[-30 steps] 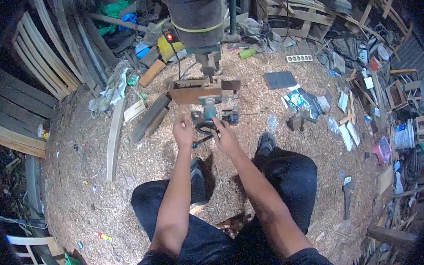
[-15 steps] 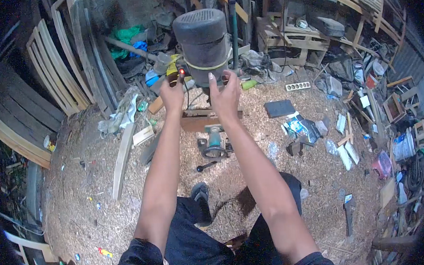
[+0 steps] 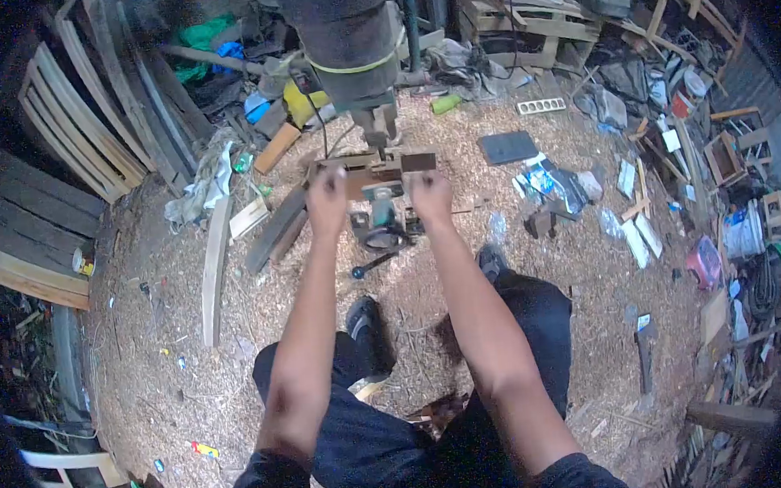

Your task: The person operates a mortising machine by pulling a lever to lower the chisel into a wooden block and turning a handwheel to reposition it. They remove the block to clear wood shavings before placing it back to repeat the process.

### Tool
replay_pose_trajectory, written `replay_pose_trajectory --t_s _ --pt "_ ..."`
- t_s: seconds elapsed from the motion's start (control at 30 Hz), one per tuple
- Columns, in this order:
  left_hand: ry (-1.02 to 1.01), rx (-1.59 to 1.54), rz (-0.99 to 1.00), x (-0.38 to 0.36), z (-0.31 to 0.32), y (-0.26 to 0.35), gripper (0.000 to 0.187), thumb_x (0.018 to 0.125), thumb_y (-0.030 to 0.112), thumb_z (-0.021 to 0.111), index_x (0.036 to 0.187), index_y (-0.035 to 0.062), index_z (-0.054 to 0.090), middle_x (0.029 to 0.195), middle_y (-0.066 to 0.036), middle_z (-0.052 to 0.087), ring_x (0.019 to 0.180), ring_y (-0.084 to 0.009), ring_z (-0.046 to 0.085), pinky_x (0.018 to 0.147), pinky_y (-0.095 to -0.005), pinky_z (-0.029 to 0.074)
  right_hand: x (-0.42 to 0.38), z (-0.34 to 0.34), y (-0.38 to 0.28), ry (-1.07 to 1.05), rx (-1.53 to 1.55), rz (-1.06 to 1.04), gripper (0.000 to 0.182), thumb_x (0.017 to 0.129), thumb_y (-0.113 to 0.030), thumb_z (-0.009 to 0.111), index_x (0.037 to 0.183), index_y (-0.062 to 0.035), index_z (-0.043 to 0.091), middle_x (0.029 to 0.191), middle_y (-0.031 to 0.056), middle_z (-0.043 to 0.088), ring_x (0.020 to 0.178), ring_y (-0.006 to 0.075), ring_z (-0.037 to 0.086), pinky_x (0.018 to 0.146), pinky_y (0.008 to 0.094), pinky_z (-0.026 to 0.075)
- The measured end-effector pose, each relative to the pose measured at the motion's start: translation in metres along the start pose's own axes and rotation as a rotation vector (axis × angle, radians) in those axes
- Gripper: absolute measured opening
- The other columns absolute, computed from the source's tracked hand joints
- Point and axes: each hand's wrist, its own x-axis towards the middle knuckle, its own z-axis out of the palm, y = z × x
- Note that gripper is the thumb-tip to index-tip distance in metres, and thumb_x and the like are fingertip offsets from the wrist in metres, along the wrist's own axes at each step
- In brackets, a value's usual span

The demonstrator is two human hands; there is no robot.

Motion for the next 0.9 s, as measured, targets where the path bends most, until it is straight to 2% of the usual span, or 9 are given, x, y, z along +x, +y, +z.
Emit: replay_pose_trajectory --t_s 0.03,0.13,0.27,0.33,0.47,0.57,0.6,0.7,0.9 --pt "-0.087 0.079 -0.02 -0.021 0.006 -0.006 0.024 0.094 0.021 0.06 0.097 -0.0017 0.067 0.082 -0.018 0.069 0.077 -0.0275 0.068 0.071 -0.0378 0.051 0.01 -0.001 0.039 -0.061 0.154 0.215 0.024 0.092 -0.019 0.063 0.096 0.0048 0.065 0.078 0.0107 0.066 0.069 0.0225 0.065 0.064 0.034 0.053" --pt "-0.162 -0.009 -0.128 -0.065 0.034 -0.037 0.024 0.093 0.023 0.062 0.09 -0.0012 0.066 0.075 -0.018 0.066 0.072 -0.0281 0.067 0.065 -0.0387 0.051 -0.024 -0.019 0.082 -0.086 0.166 0.493 0.027 0.091 -0.022 0.064 0.095 0.0048 0.065 0.077 0.0096 0.066 0.066 0.0189 0.063 0.057 0.0317 0.051" --pt "0.028 0.027 -0.109 -0.089 0.077 -0.06 0.026 0.09 0.019 0.061 0.073 0.0 0.057 0.073 -0.016 0.059 0.066 -0.033 0.062 0.062 -0.0424 0.048 -0.026 -0.02 0.138 -0.067 -0.028 0.485 0.034 0.093 -0.03 0.064 0.092 0.0041 0.063 0.082 0.0099 0.064 0.065 0.0178 0.062 0.056 0.0316 0.05" --pt "0.083 0.224 0.062 -0.09 0.082 -0.069 0.022 0.087 0.016 0.059 0.073 0.0 0.056 0.075 -0.016 0.058 0.067 -0.0361 0.06 0.064 -0.0454 0.047 -0.009 -0.006 0.196 -0.055 -0.08 0.464 0.04 0.094 -0.036 0.064 0.097 0.004 0.062 0.083 0.0099 0.064 0.066 0.018 0.062 0.057 0.0323 0.051" --pt "0.132 0.331 0.148 -0.088 0.09 -0.076 0.018 0.085 0.014 0.054 0.078 -0.0012 0.059 0.077 -0.02 0.056 0.071 -0.0416 0.056 0.067 -0.05 0.045 0.009 0.015 0.218 -0.057 0.352 0.67 0.064 0.095 -0.046 0.059 0.123 0.0108 0.048 0.093 0.0142 0.066 0.068 0.0202 0.063 0.062 0.0311 0.052" --pt "0.156 0.326 0.149 -0.09 0.094 -0.082 0.019 0.085 0.015 0.053 0.081 -0.0017 0.061 0.078 -0.021 0.056 0.072 -0.0419 0.056 0.067 -0.0499 0.045 0.004 0.026 0.19 -0.052 0.721 0.691 0.063 0.098 -0.045 0.055 0.121 0.0126 0.048 0.096 0.0164 0.066 0.068 0.0226 0.064 0.062 0.0322 0.053" --pt "0.167 0.325 0.143 -0.091 0.094 -0.082 0.018 0.085 0.014 0.053 0.081 -0.0017 0.061 0.078 -0.021 0.056 0.072 -0.0418 0.056 0.067 -0.0498 0.045 0.004 0.029 0.198 -0.025 0.752 0.639 0.06 0.099 -0.044 0.052 0.108 0.0158 0.055 0.098 0.0242 0.067 0.084 0.0322 0.07 0.073 0.0368 0.059" --pt "0.244 0.355 0.194 -0.089 0.097 -0.081 0.017 0.083 0.012 0.055 0.072 -0.0009 0.056 0.073 -0.018 0.053 0.067 -0.0404 0.055 0.064 -0.0496 0.044 0.008 0.028 0.216 -0.062 0.783 0.651 0.06 0.098 -0.043 0.055 0.109 0.0166 0.055 0.096 0.024 0.067 0.083 0.0313 0.07 0.076 0.0374 0.059" --pt "0.251 0.372 0.178 -0.09 0.099 -0.083 0.016 0.083 0.011 0.054 0.072 -0.0003 0.056 0.073 -0.018 0.052 0.067 -0.0391 0.055 0.063 -0.0488 0.044 0.015 0.04 0.247 0.026 1.044 0.684 0.051 0.096 -0.033 0.062 0.111 0.014 0.052 0.107 0.0222 0.063 0.09 0.0316 0.066 0.081 0.0407 0.059"
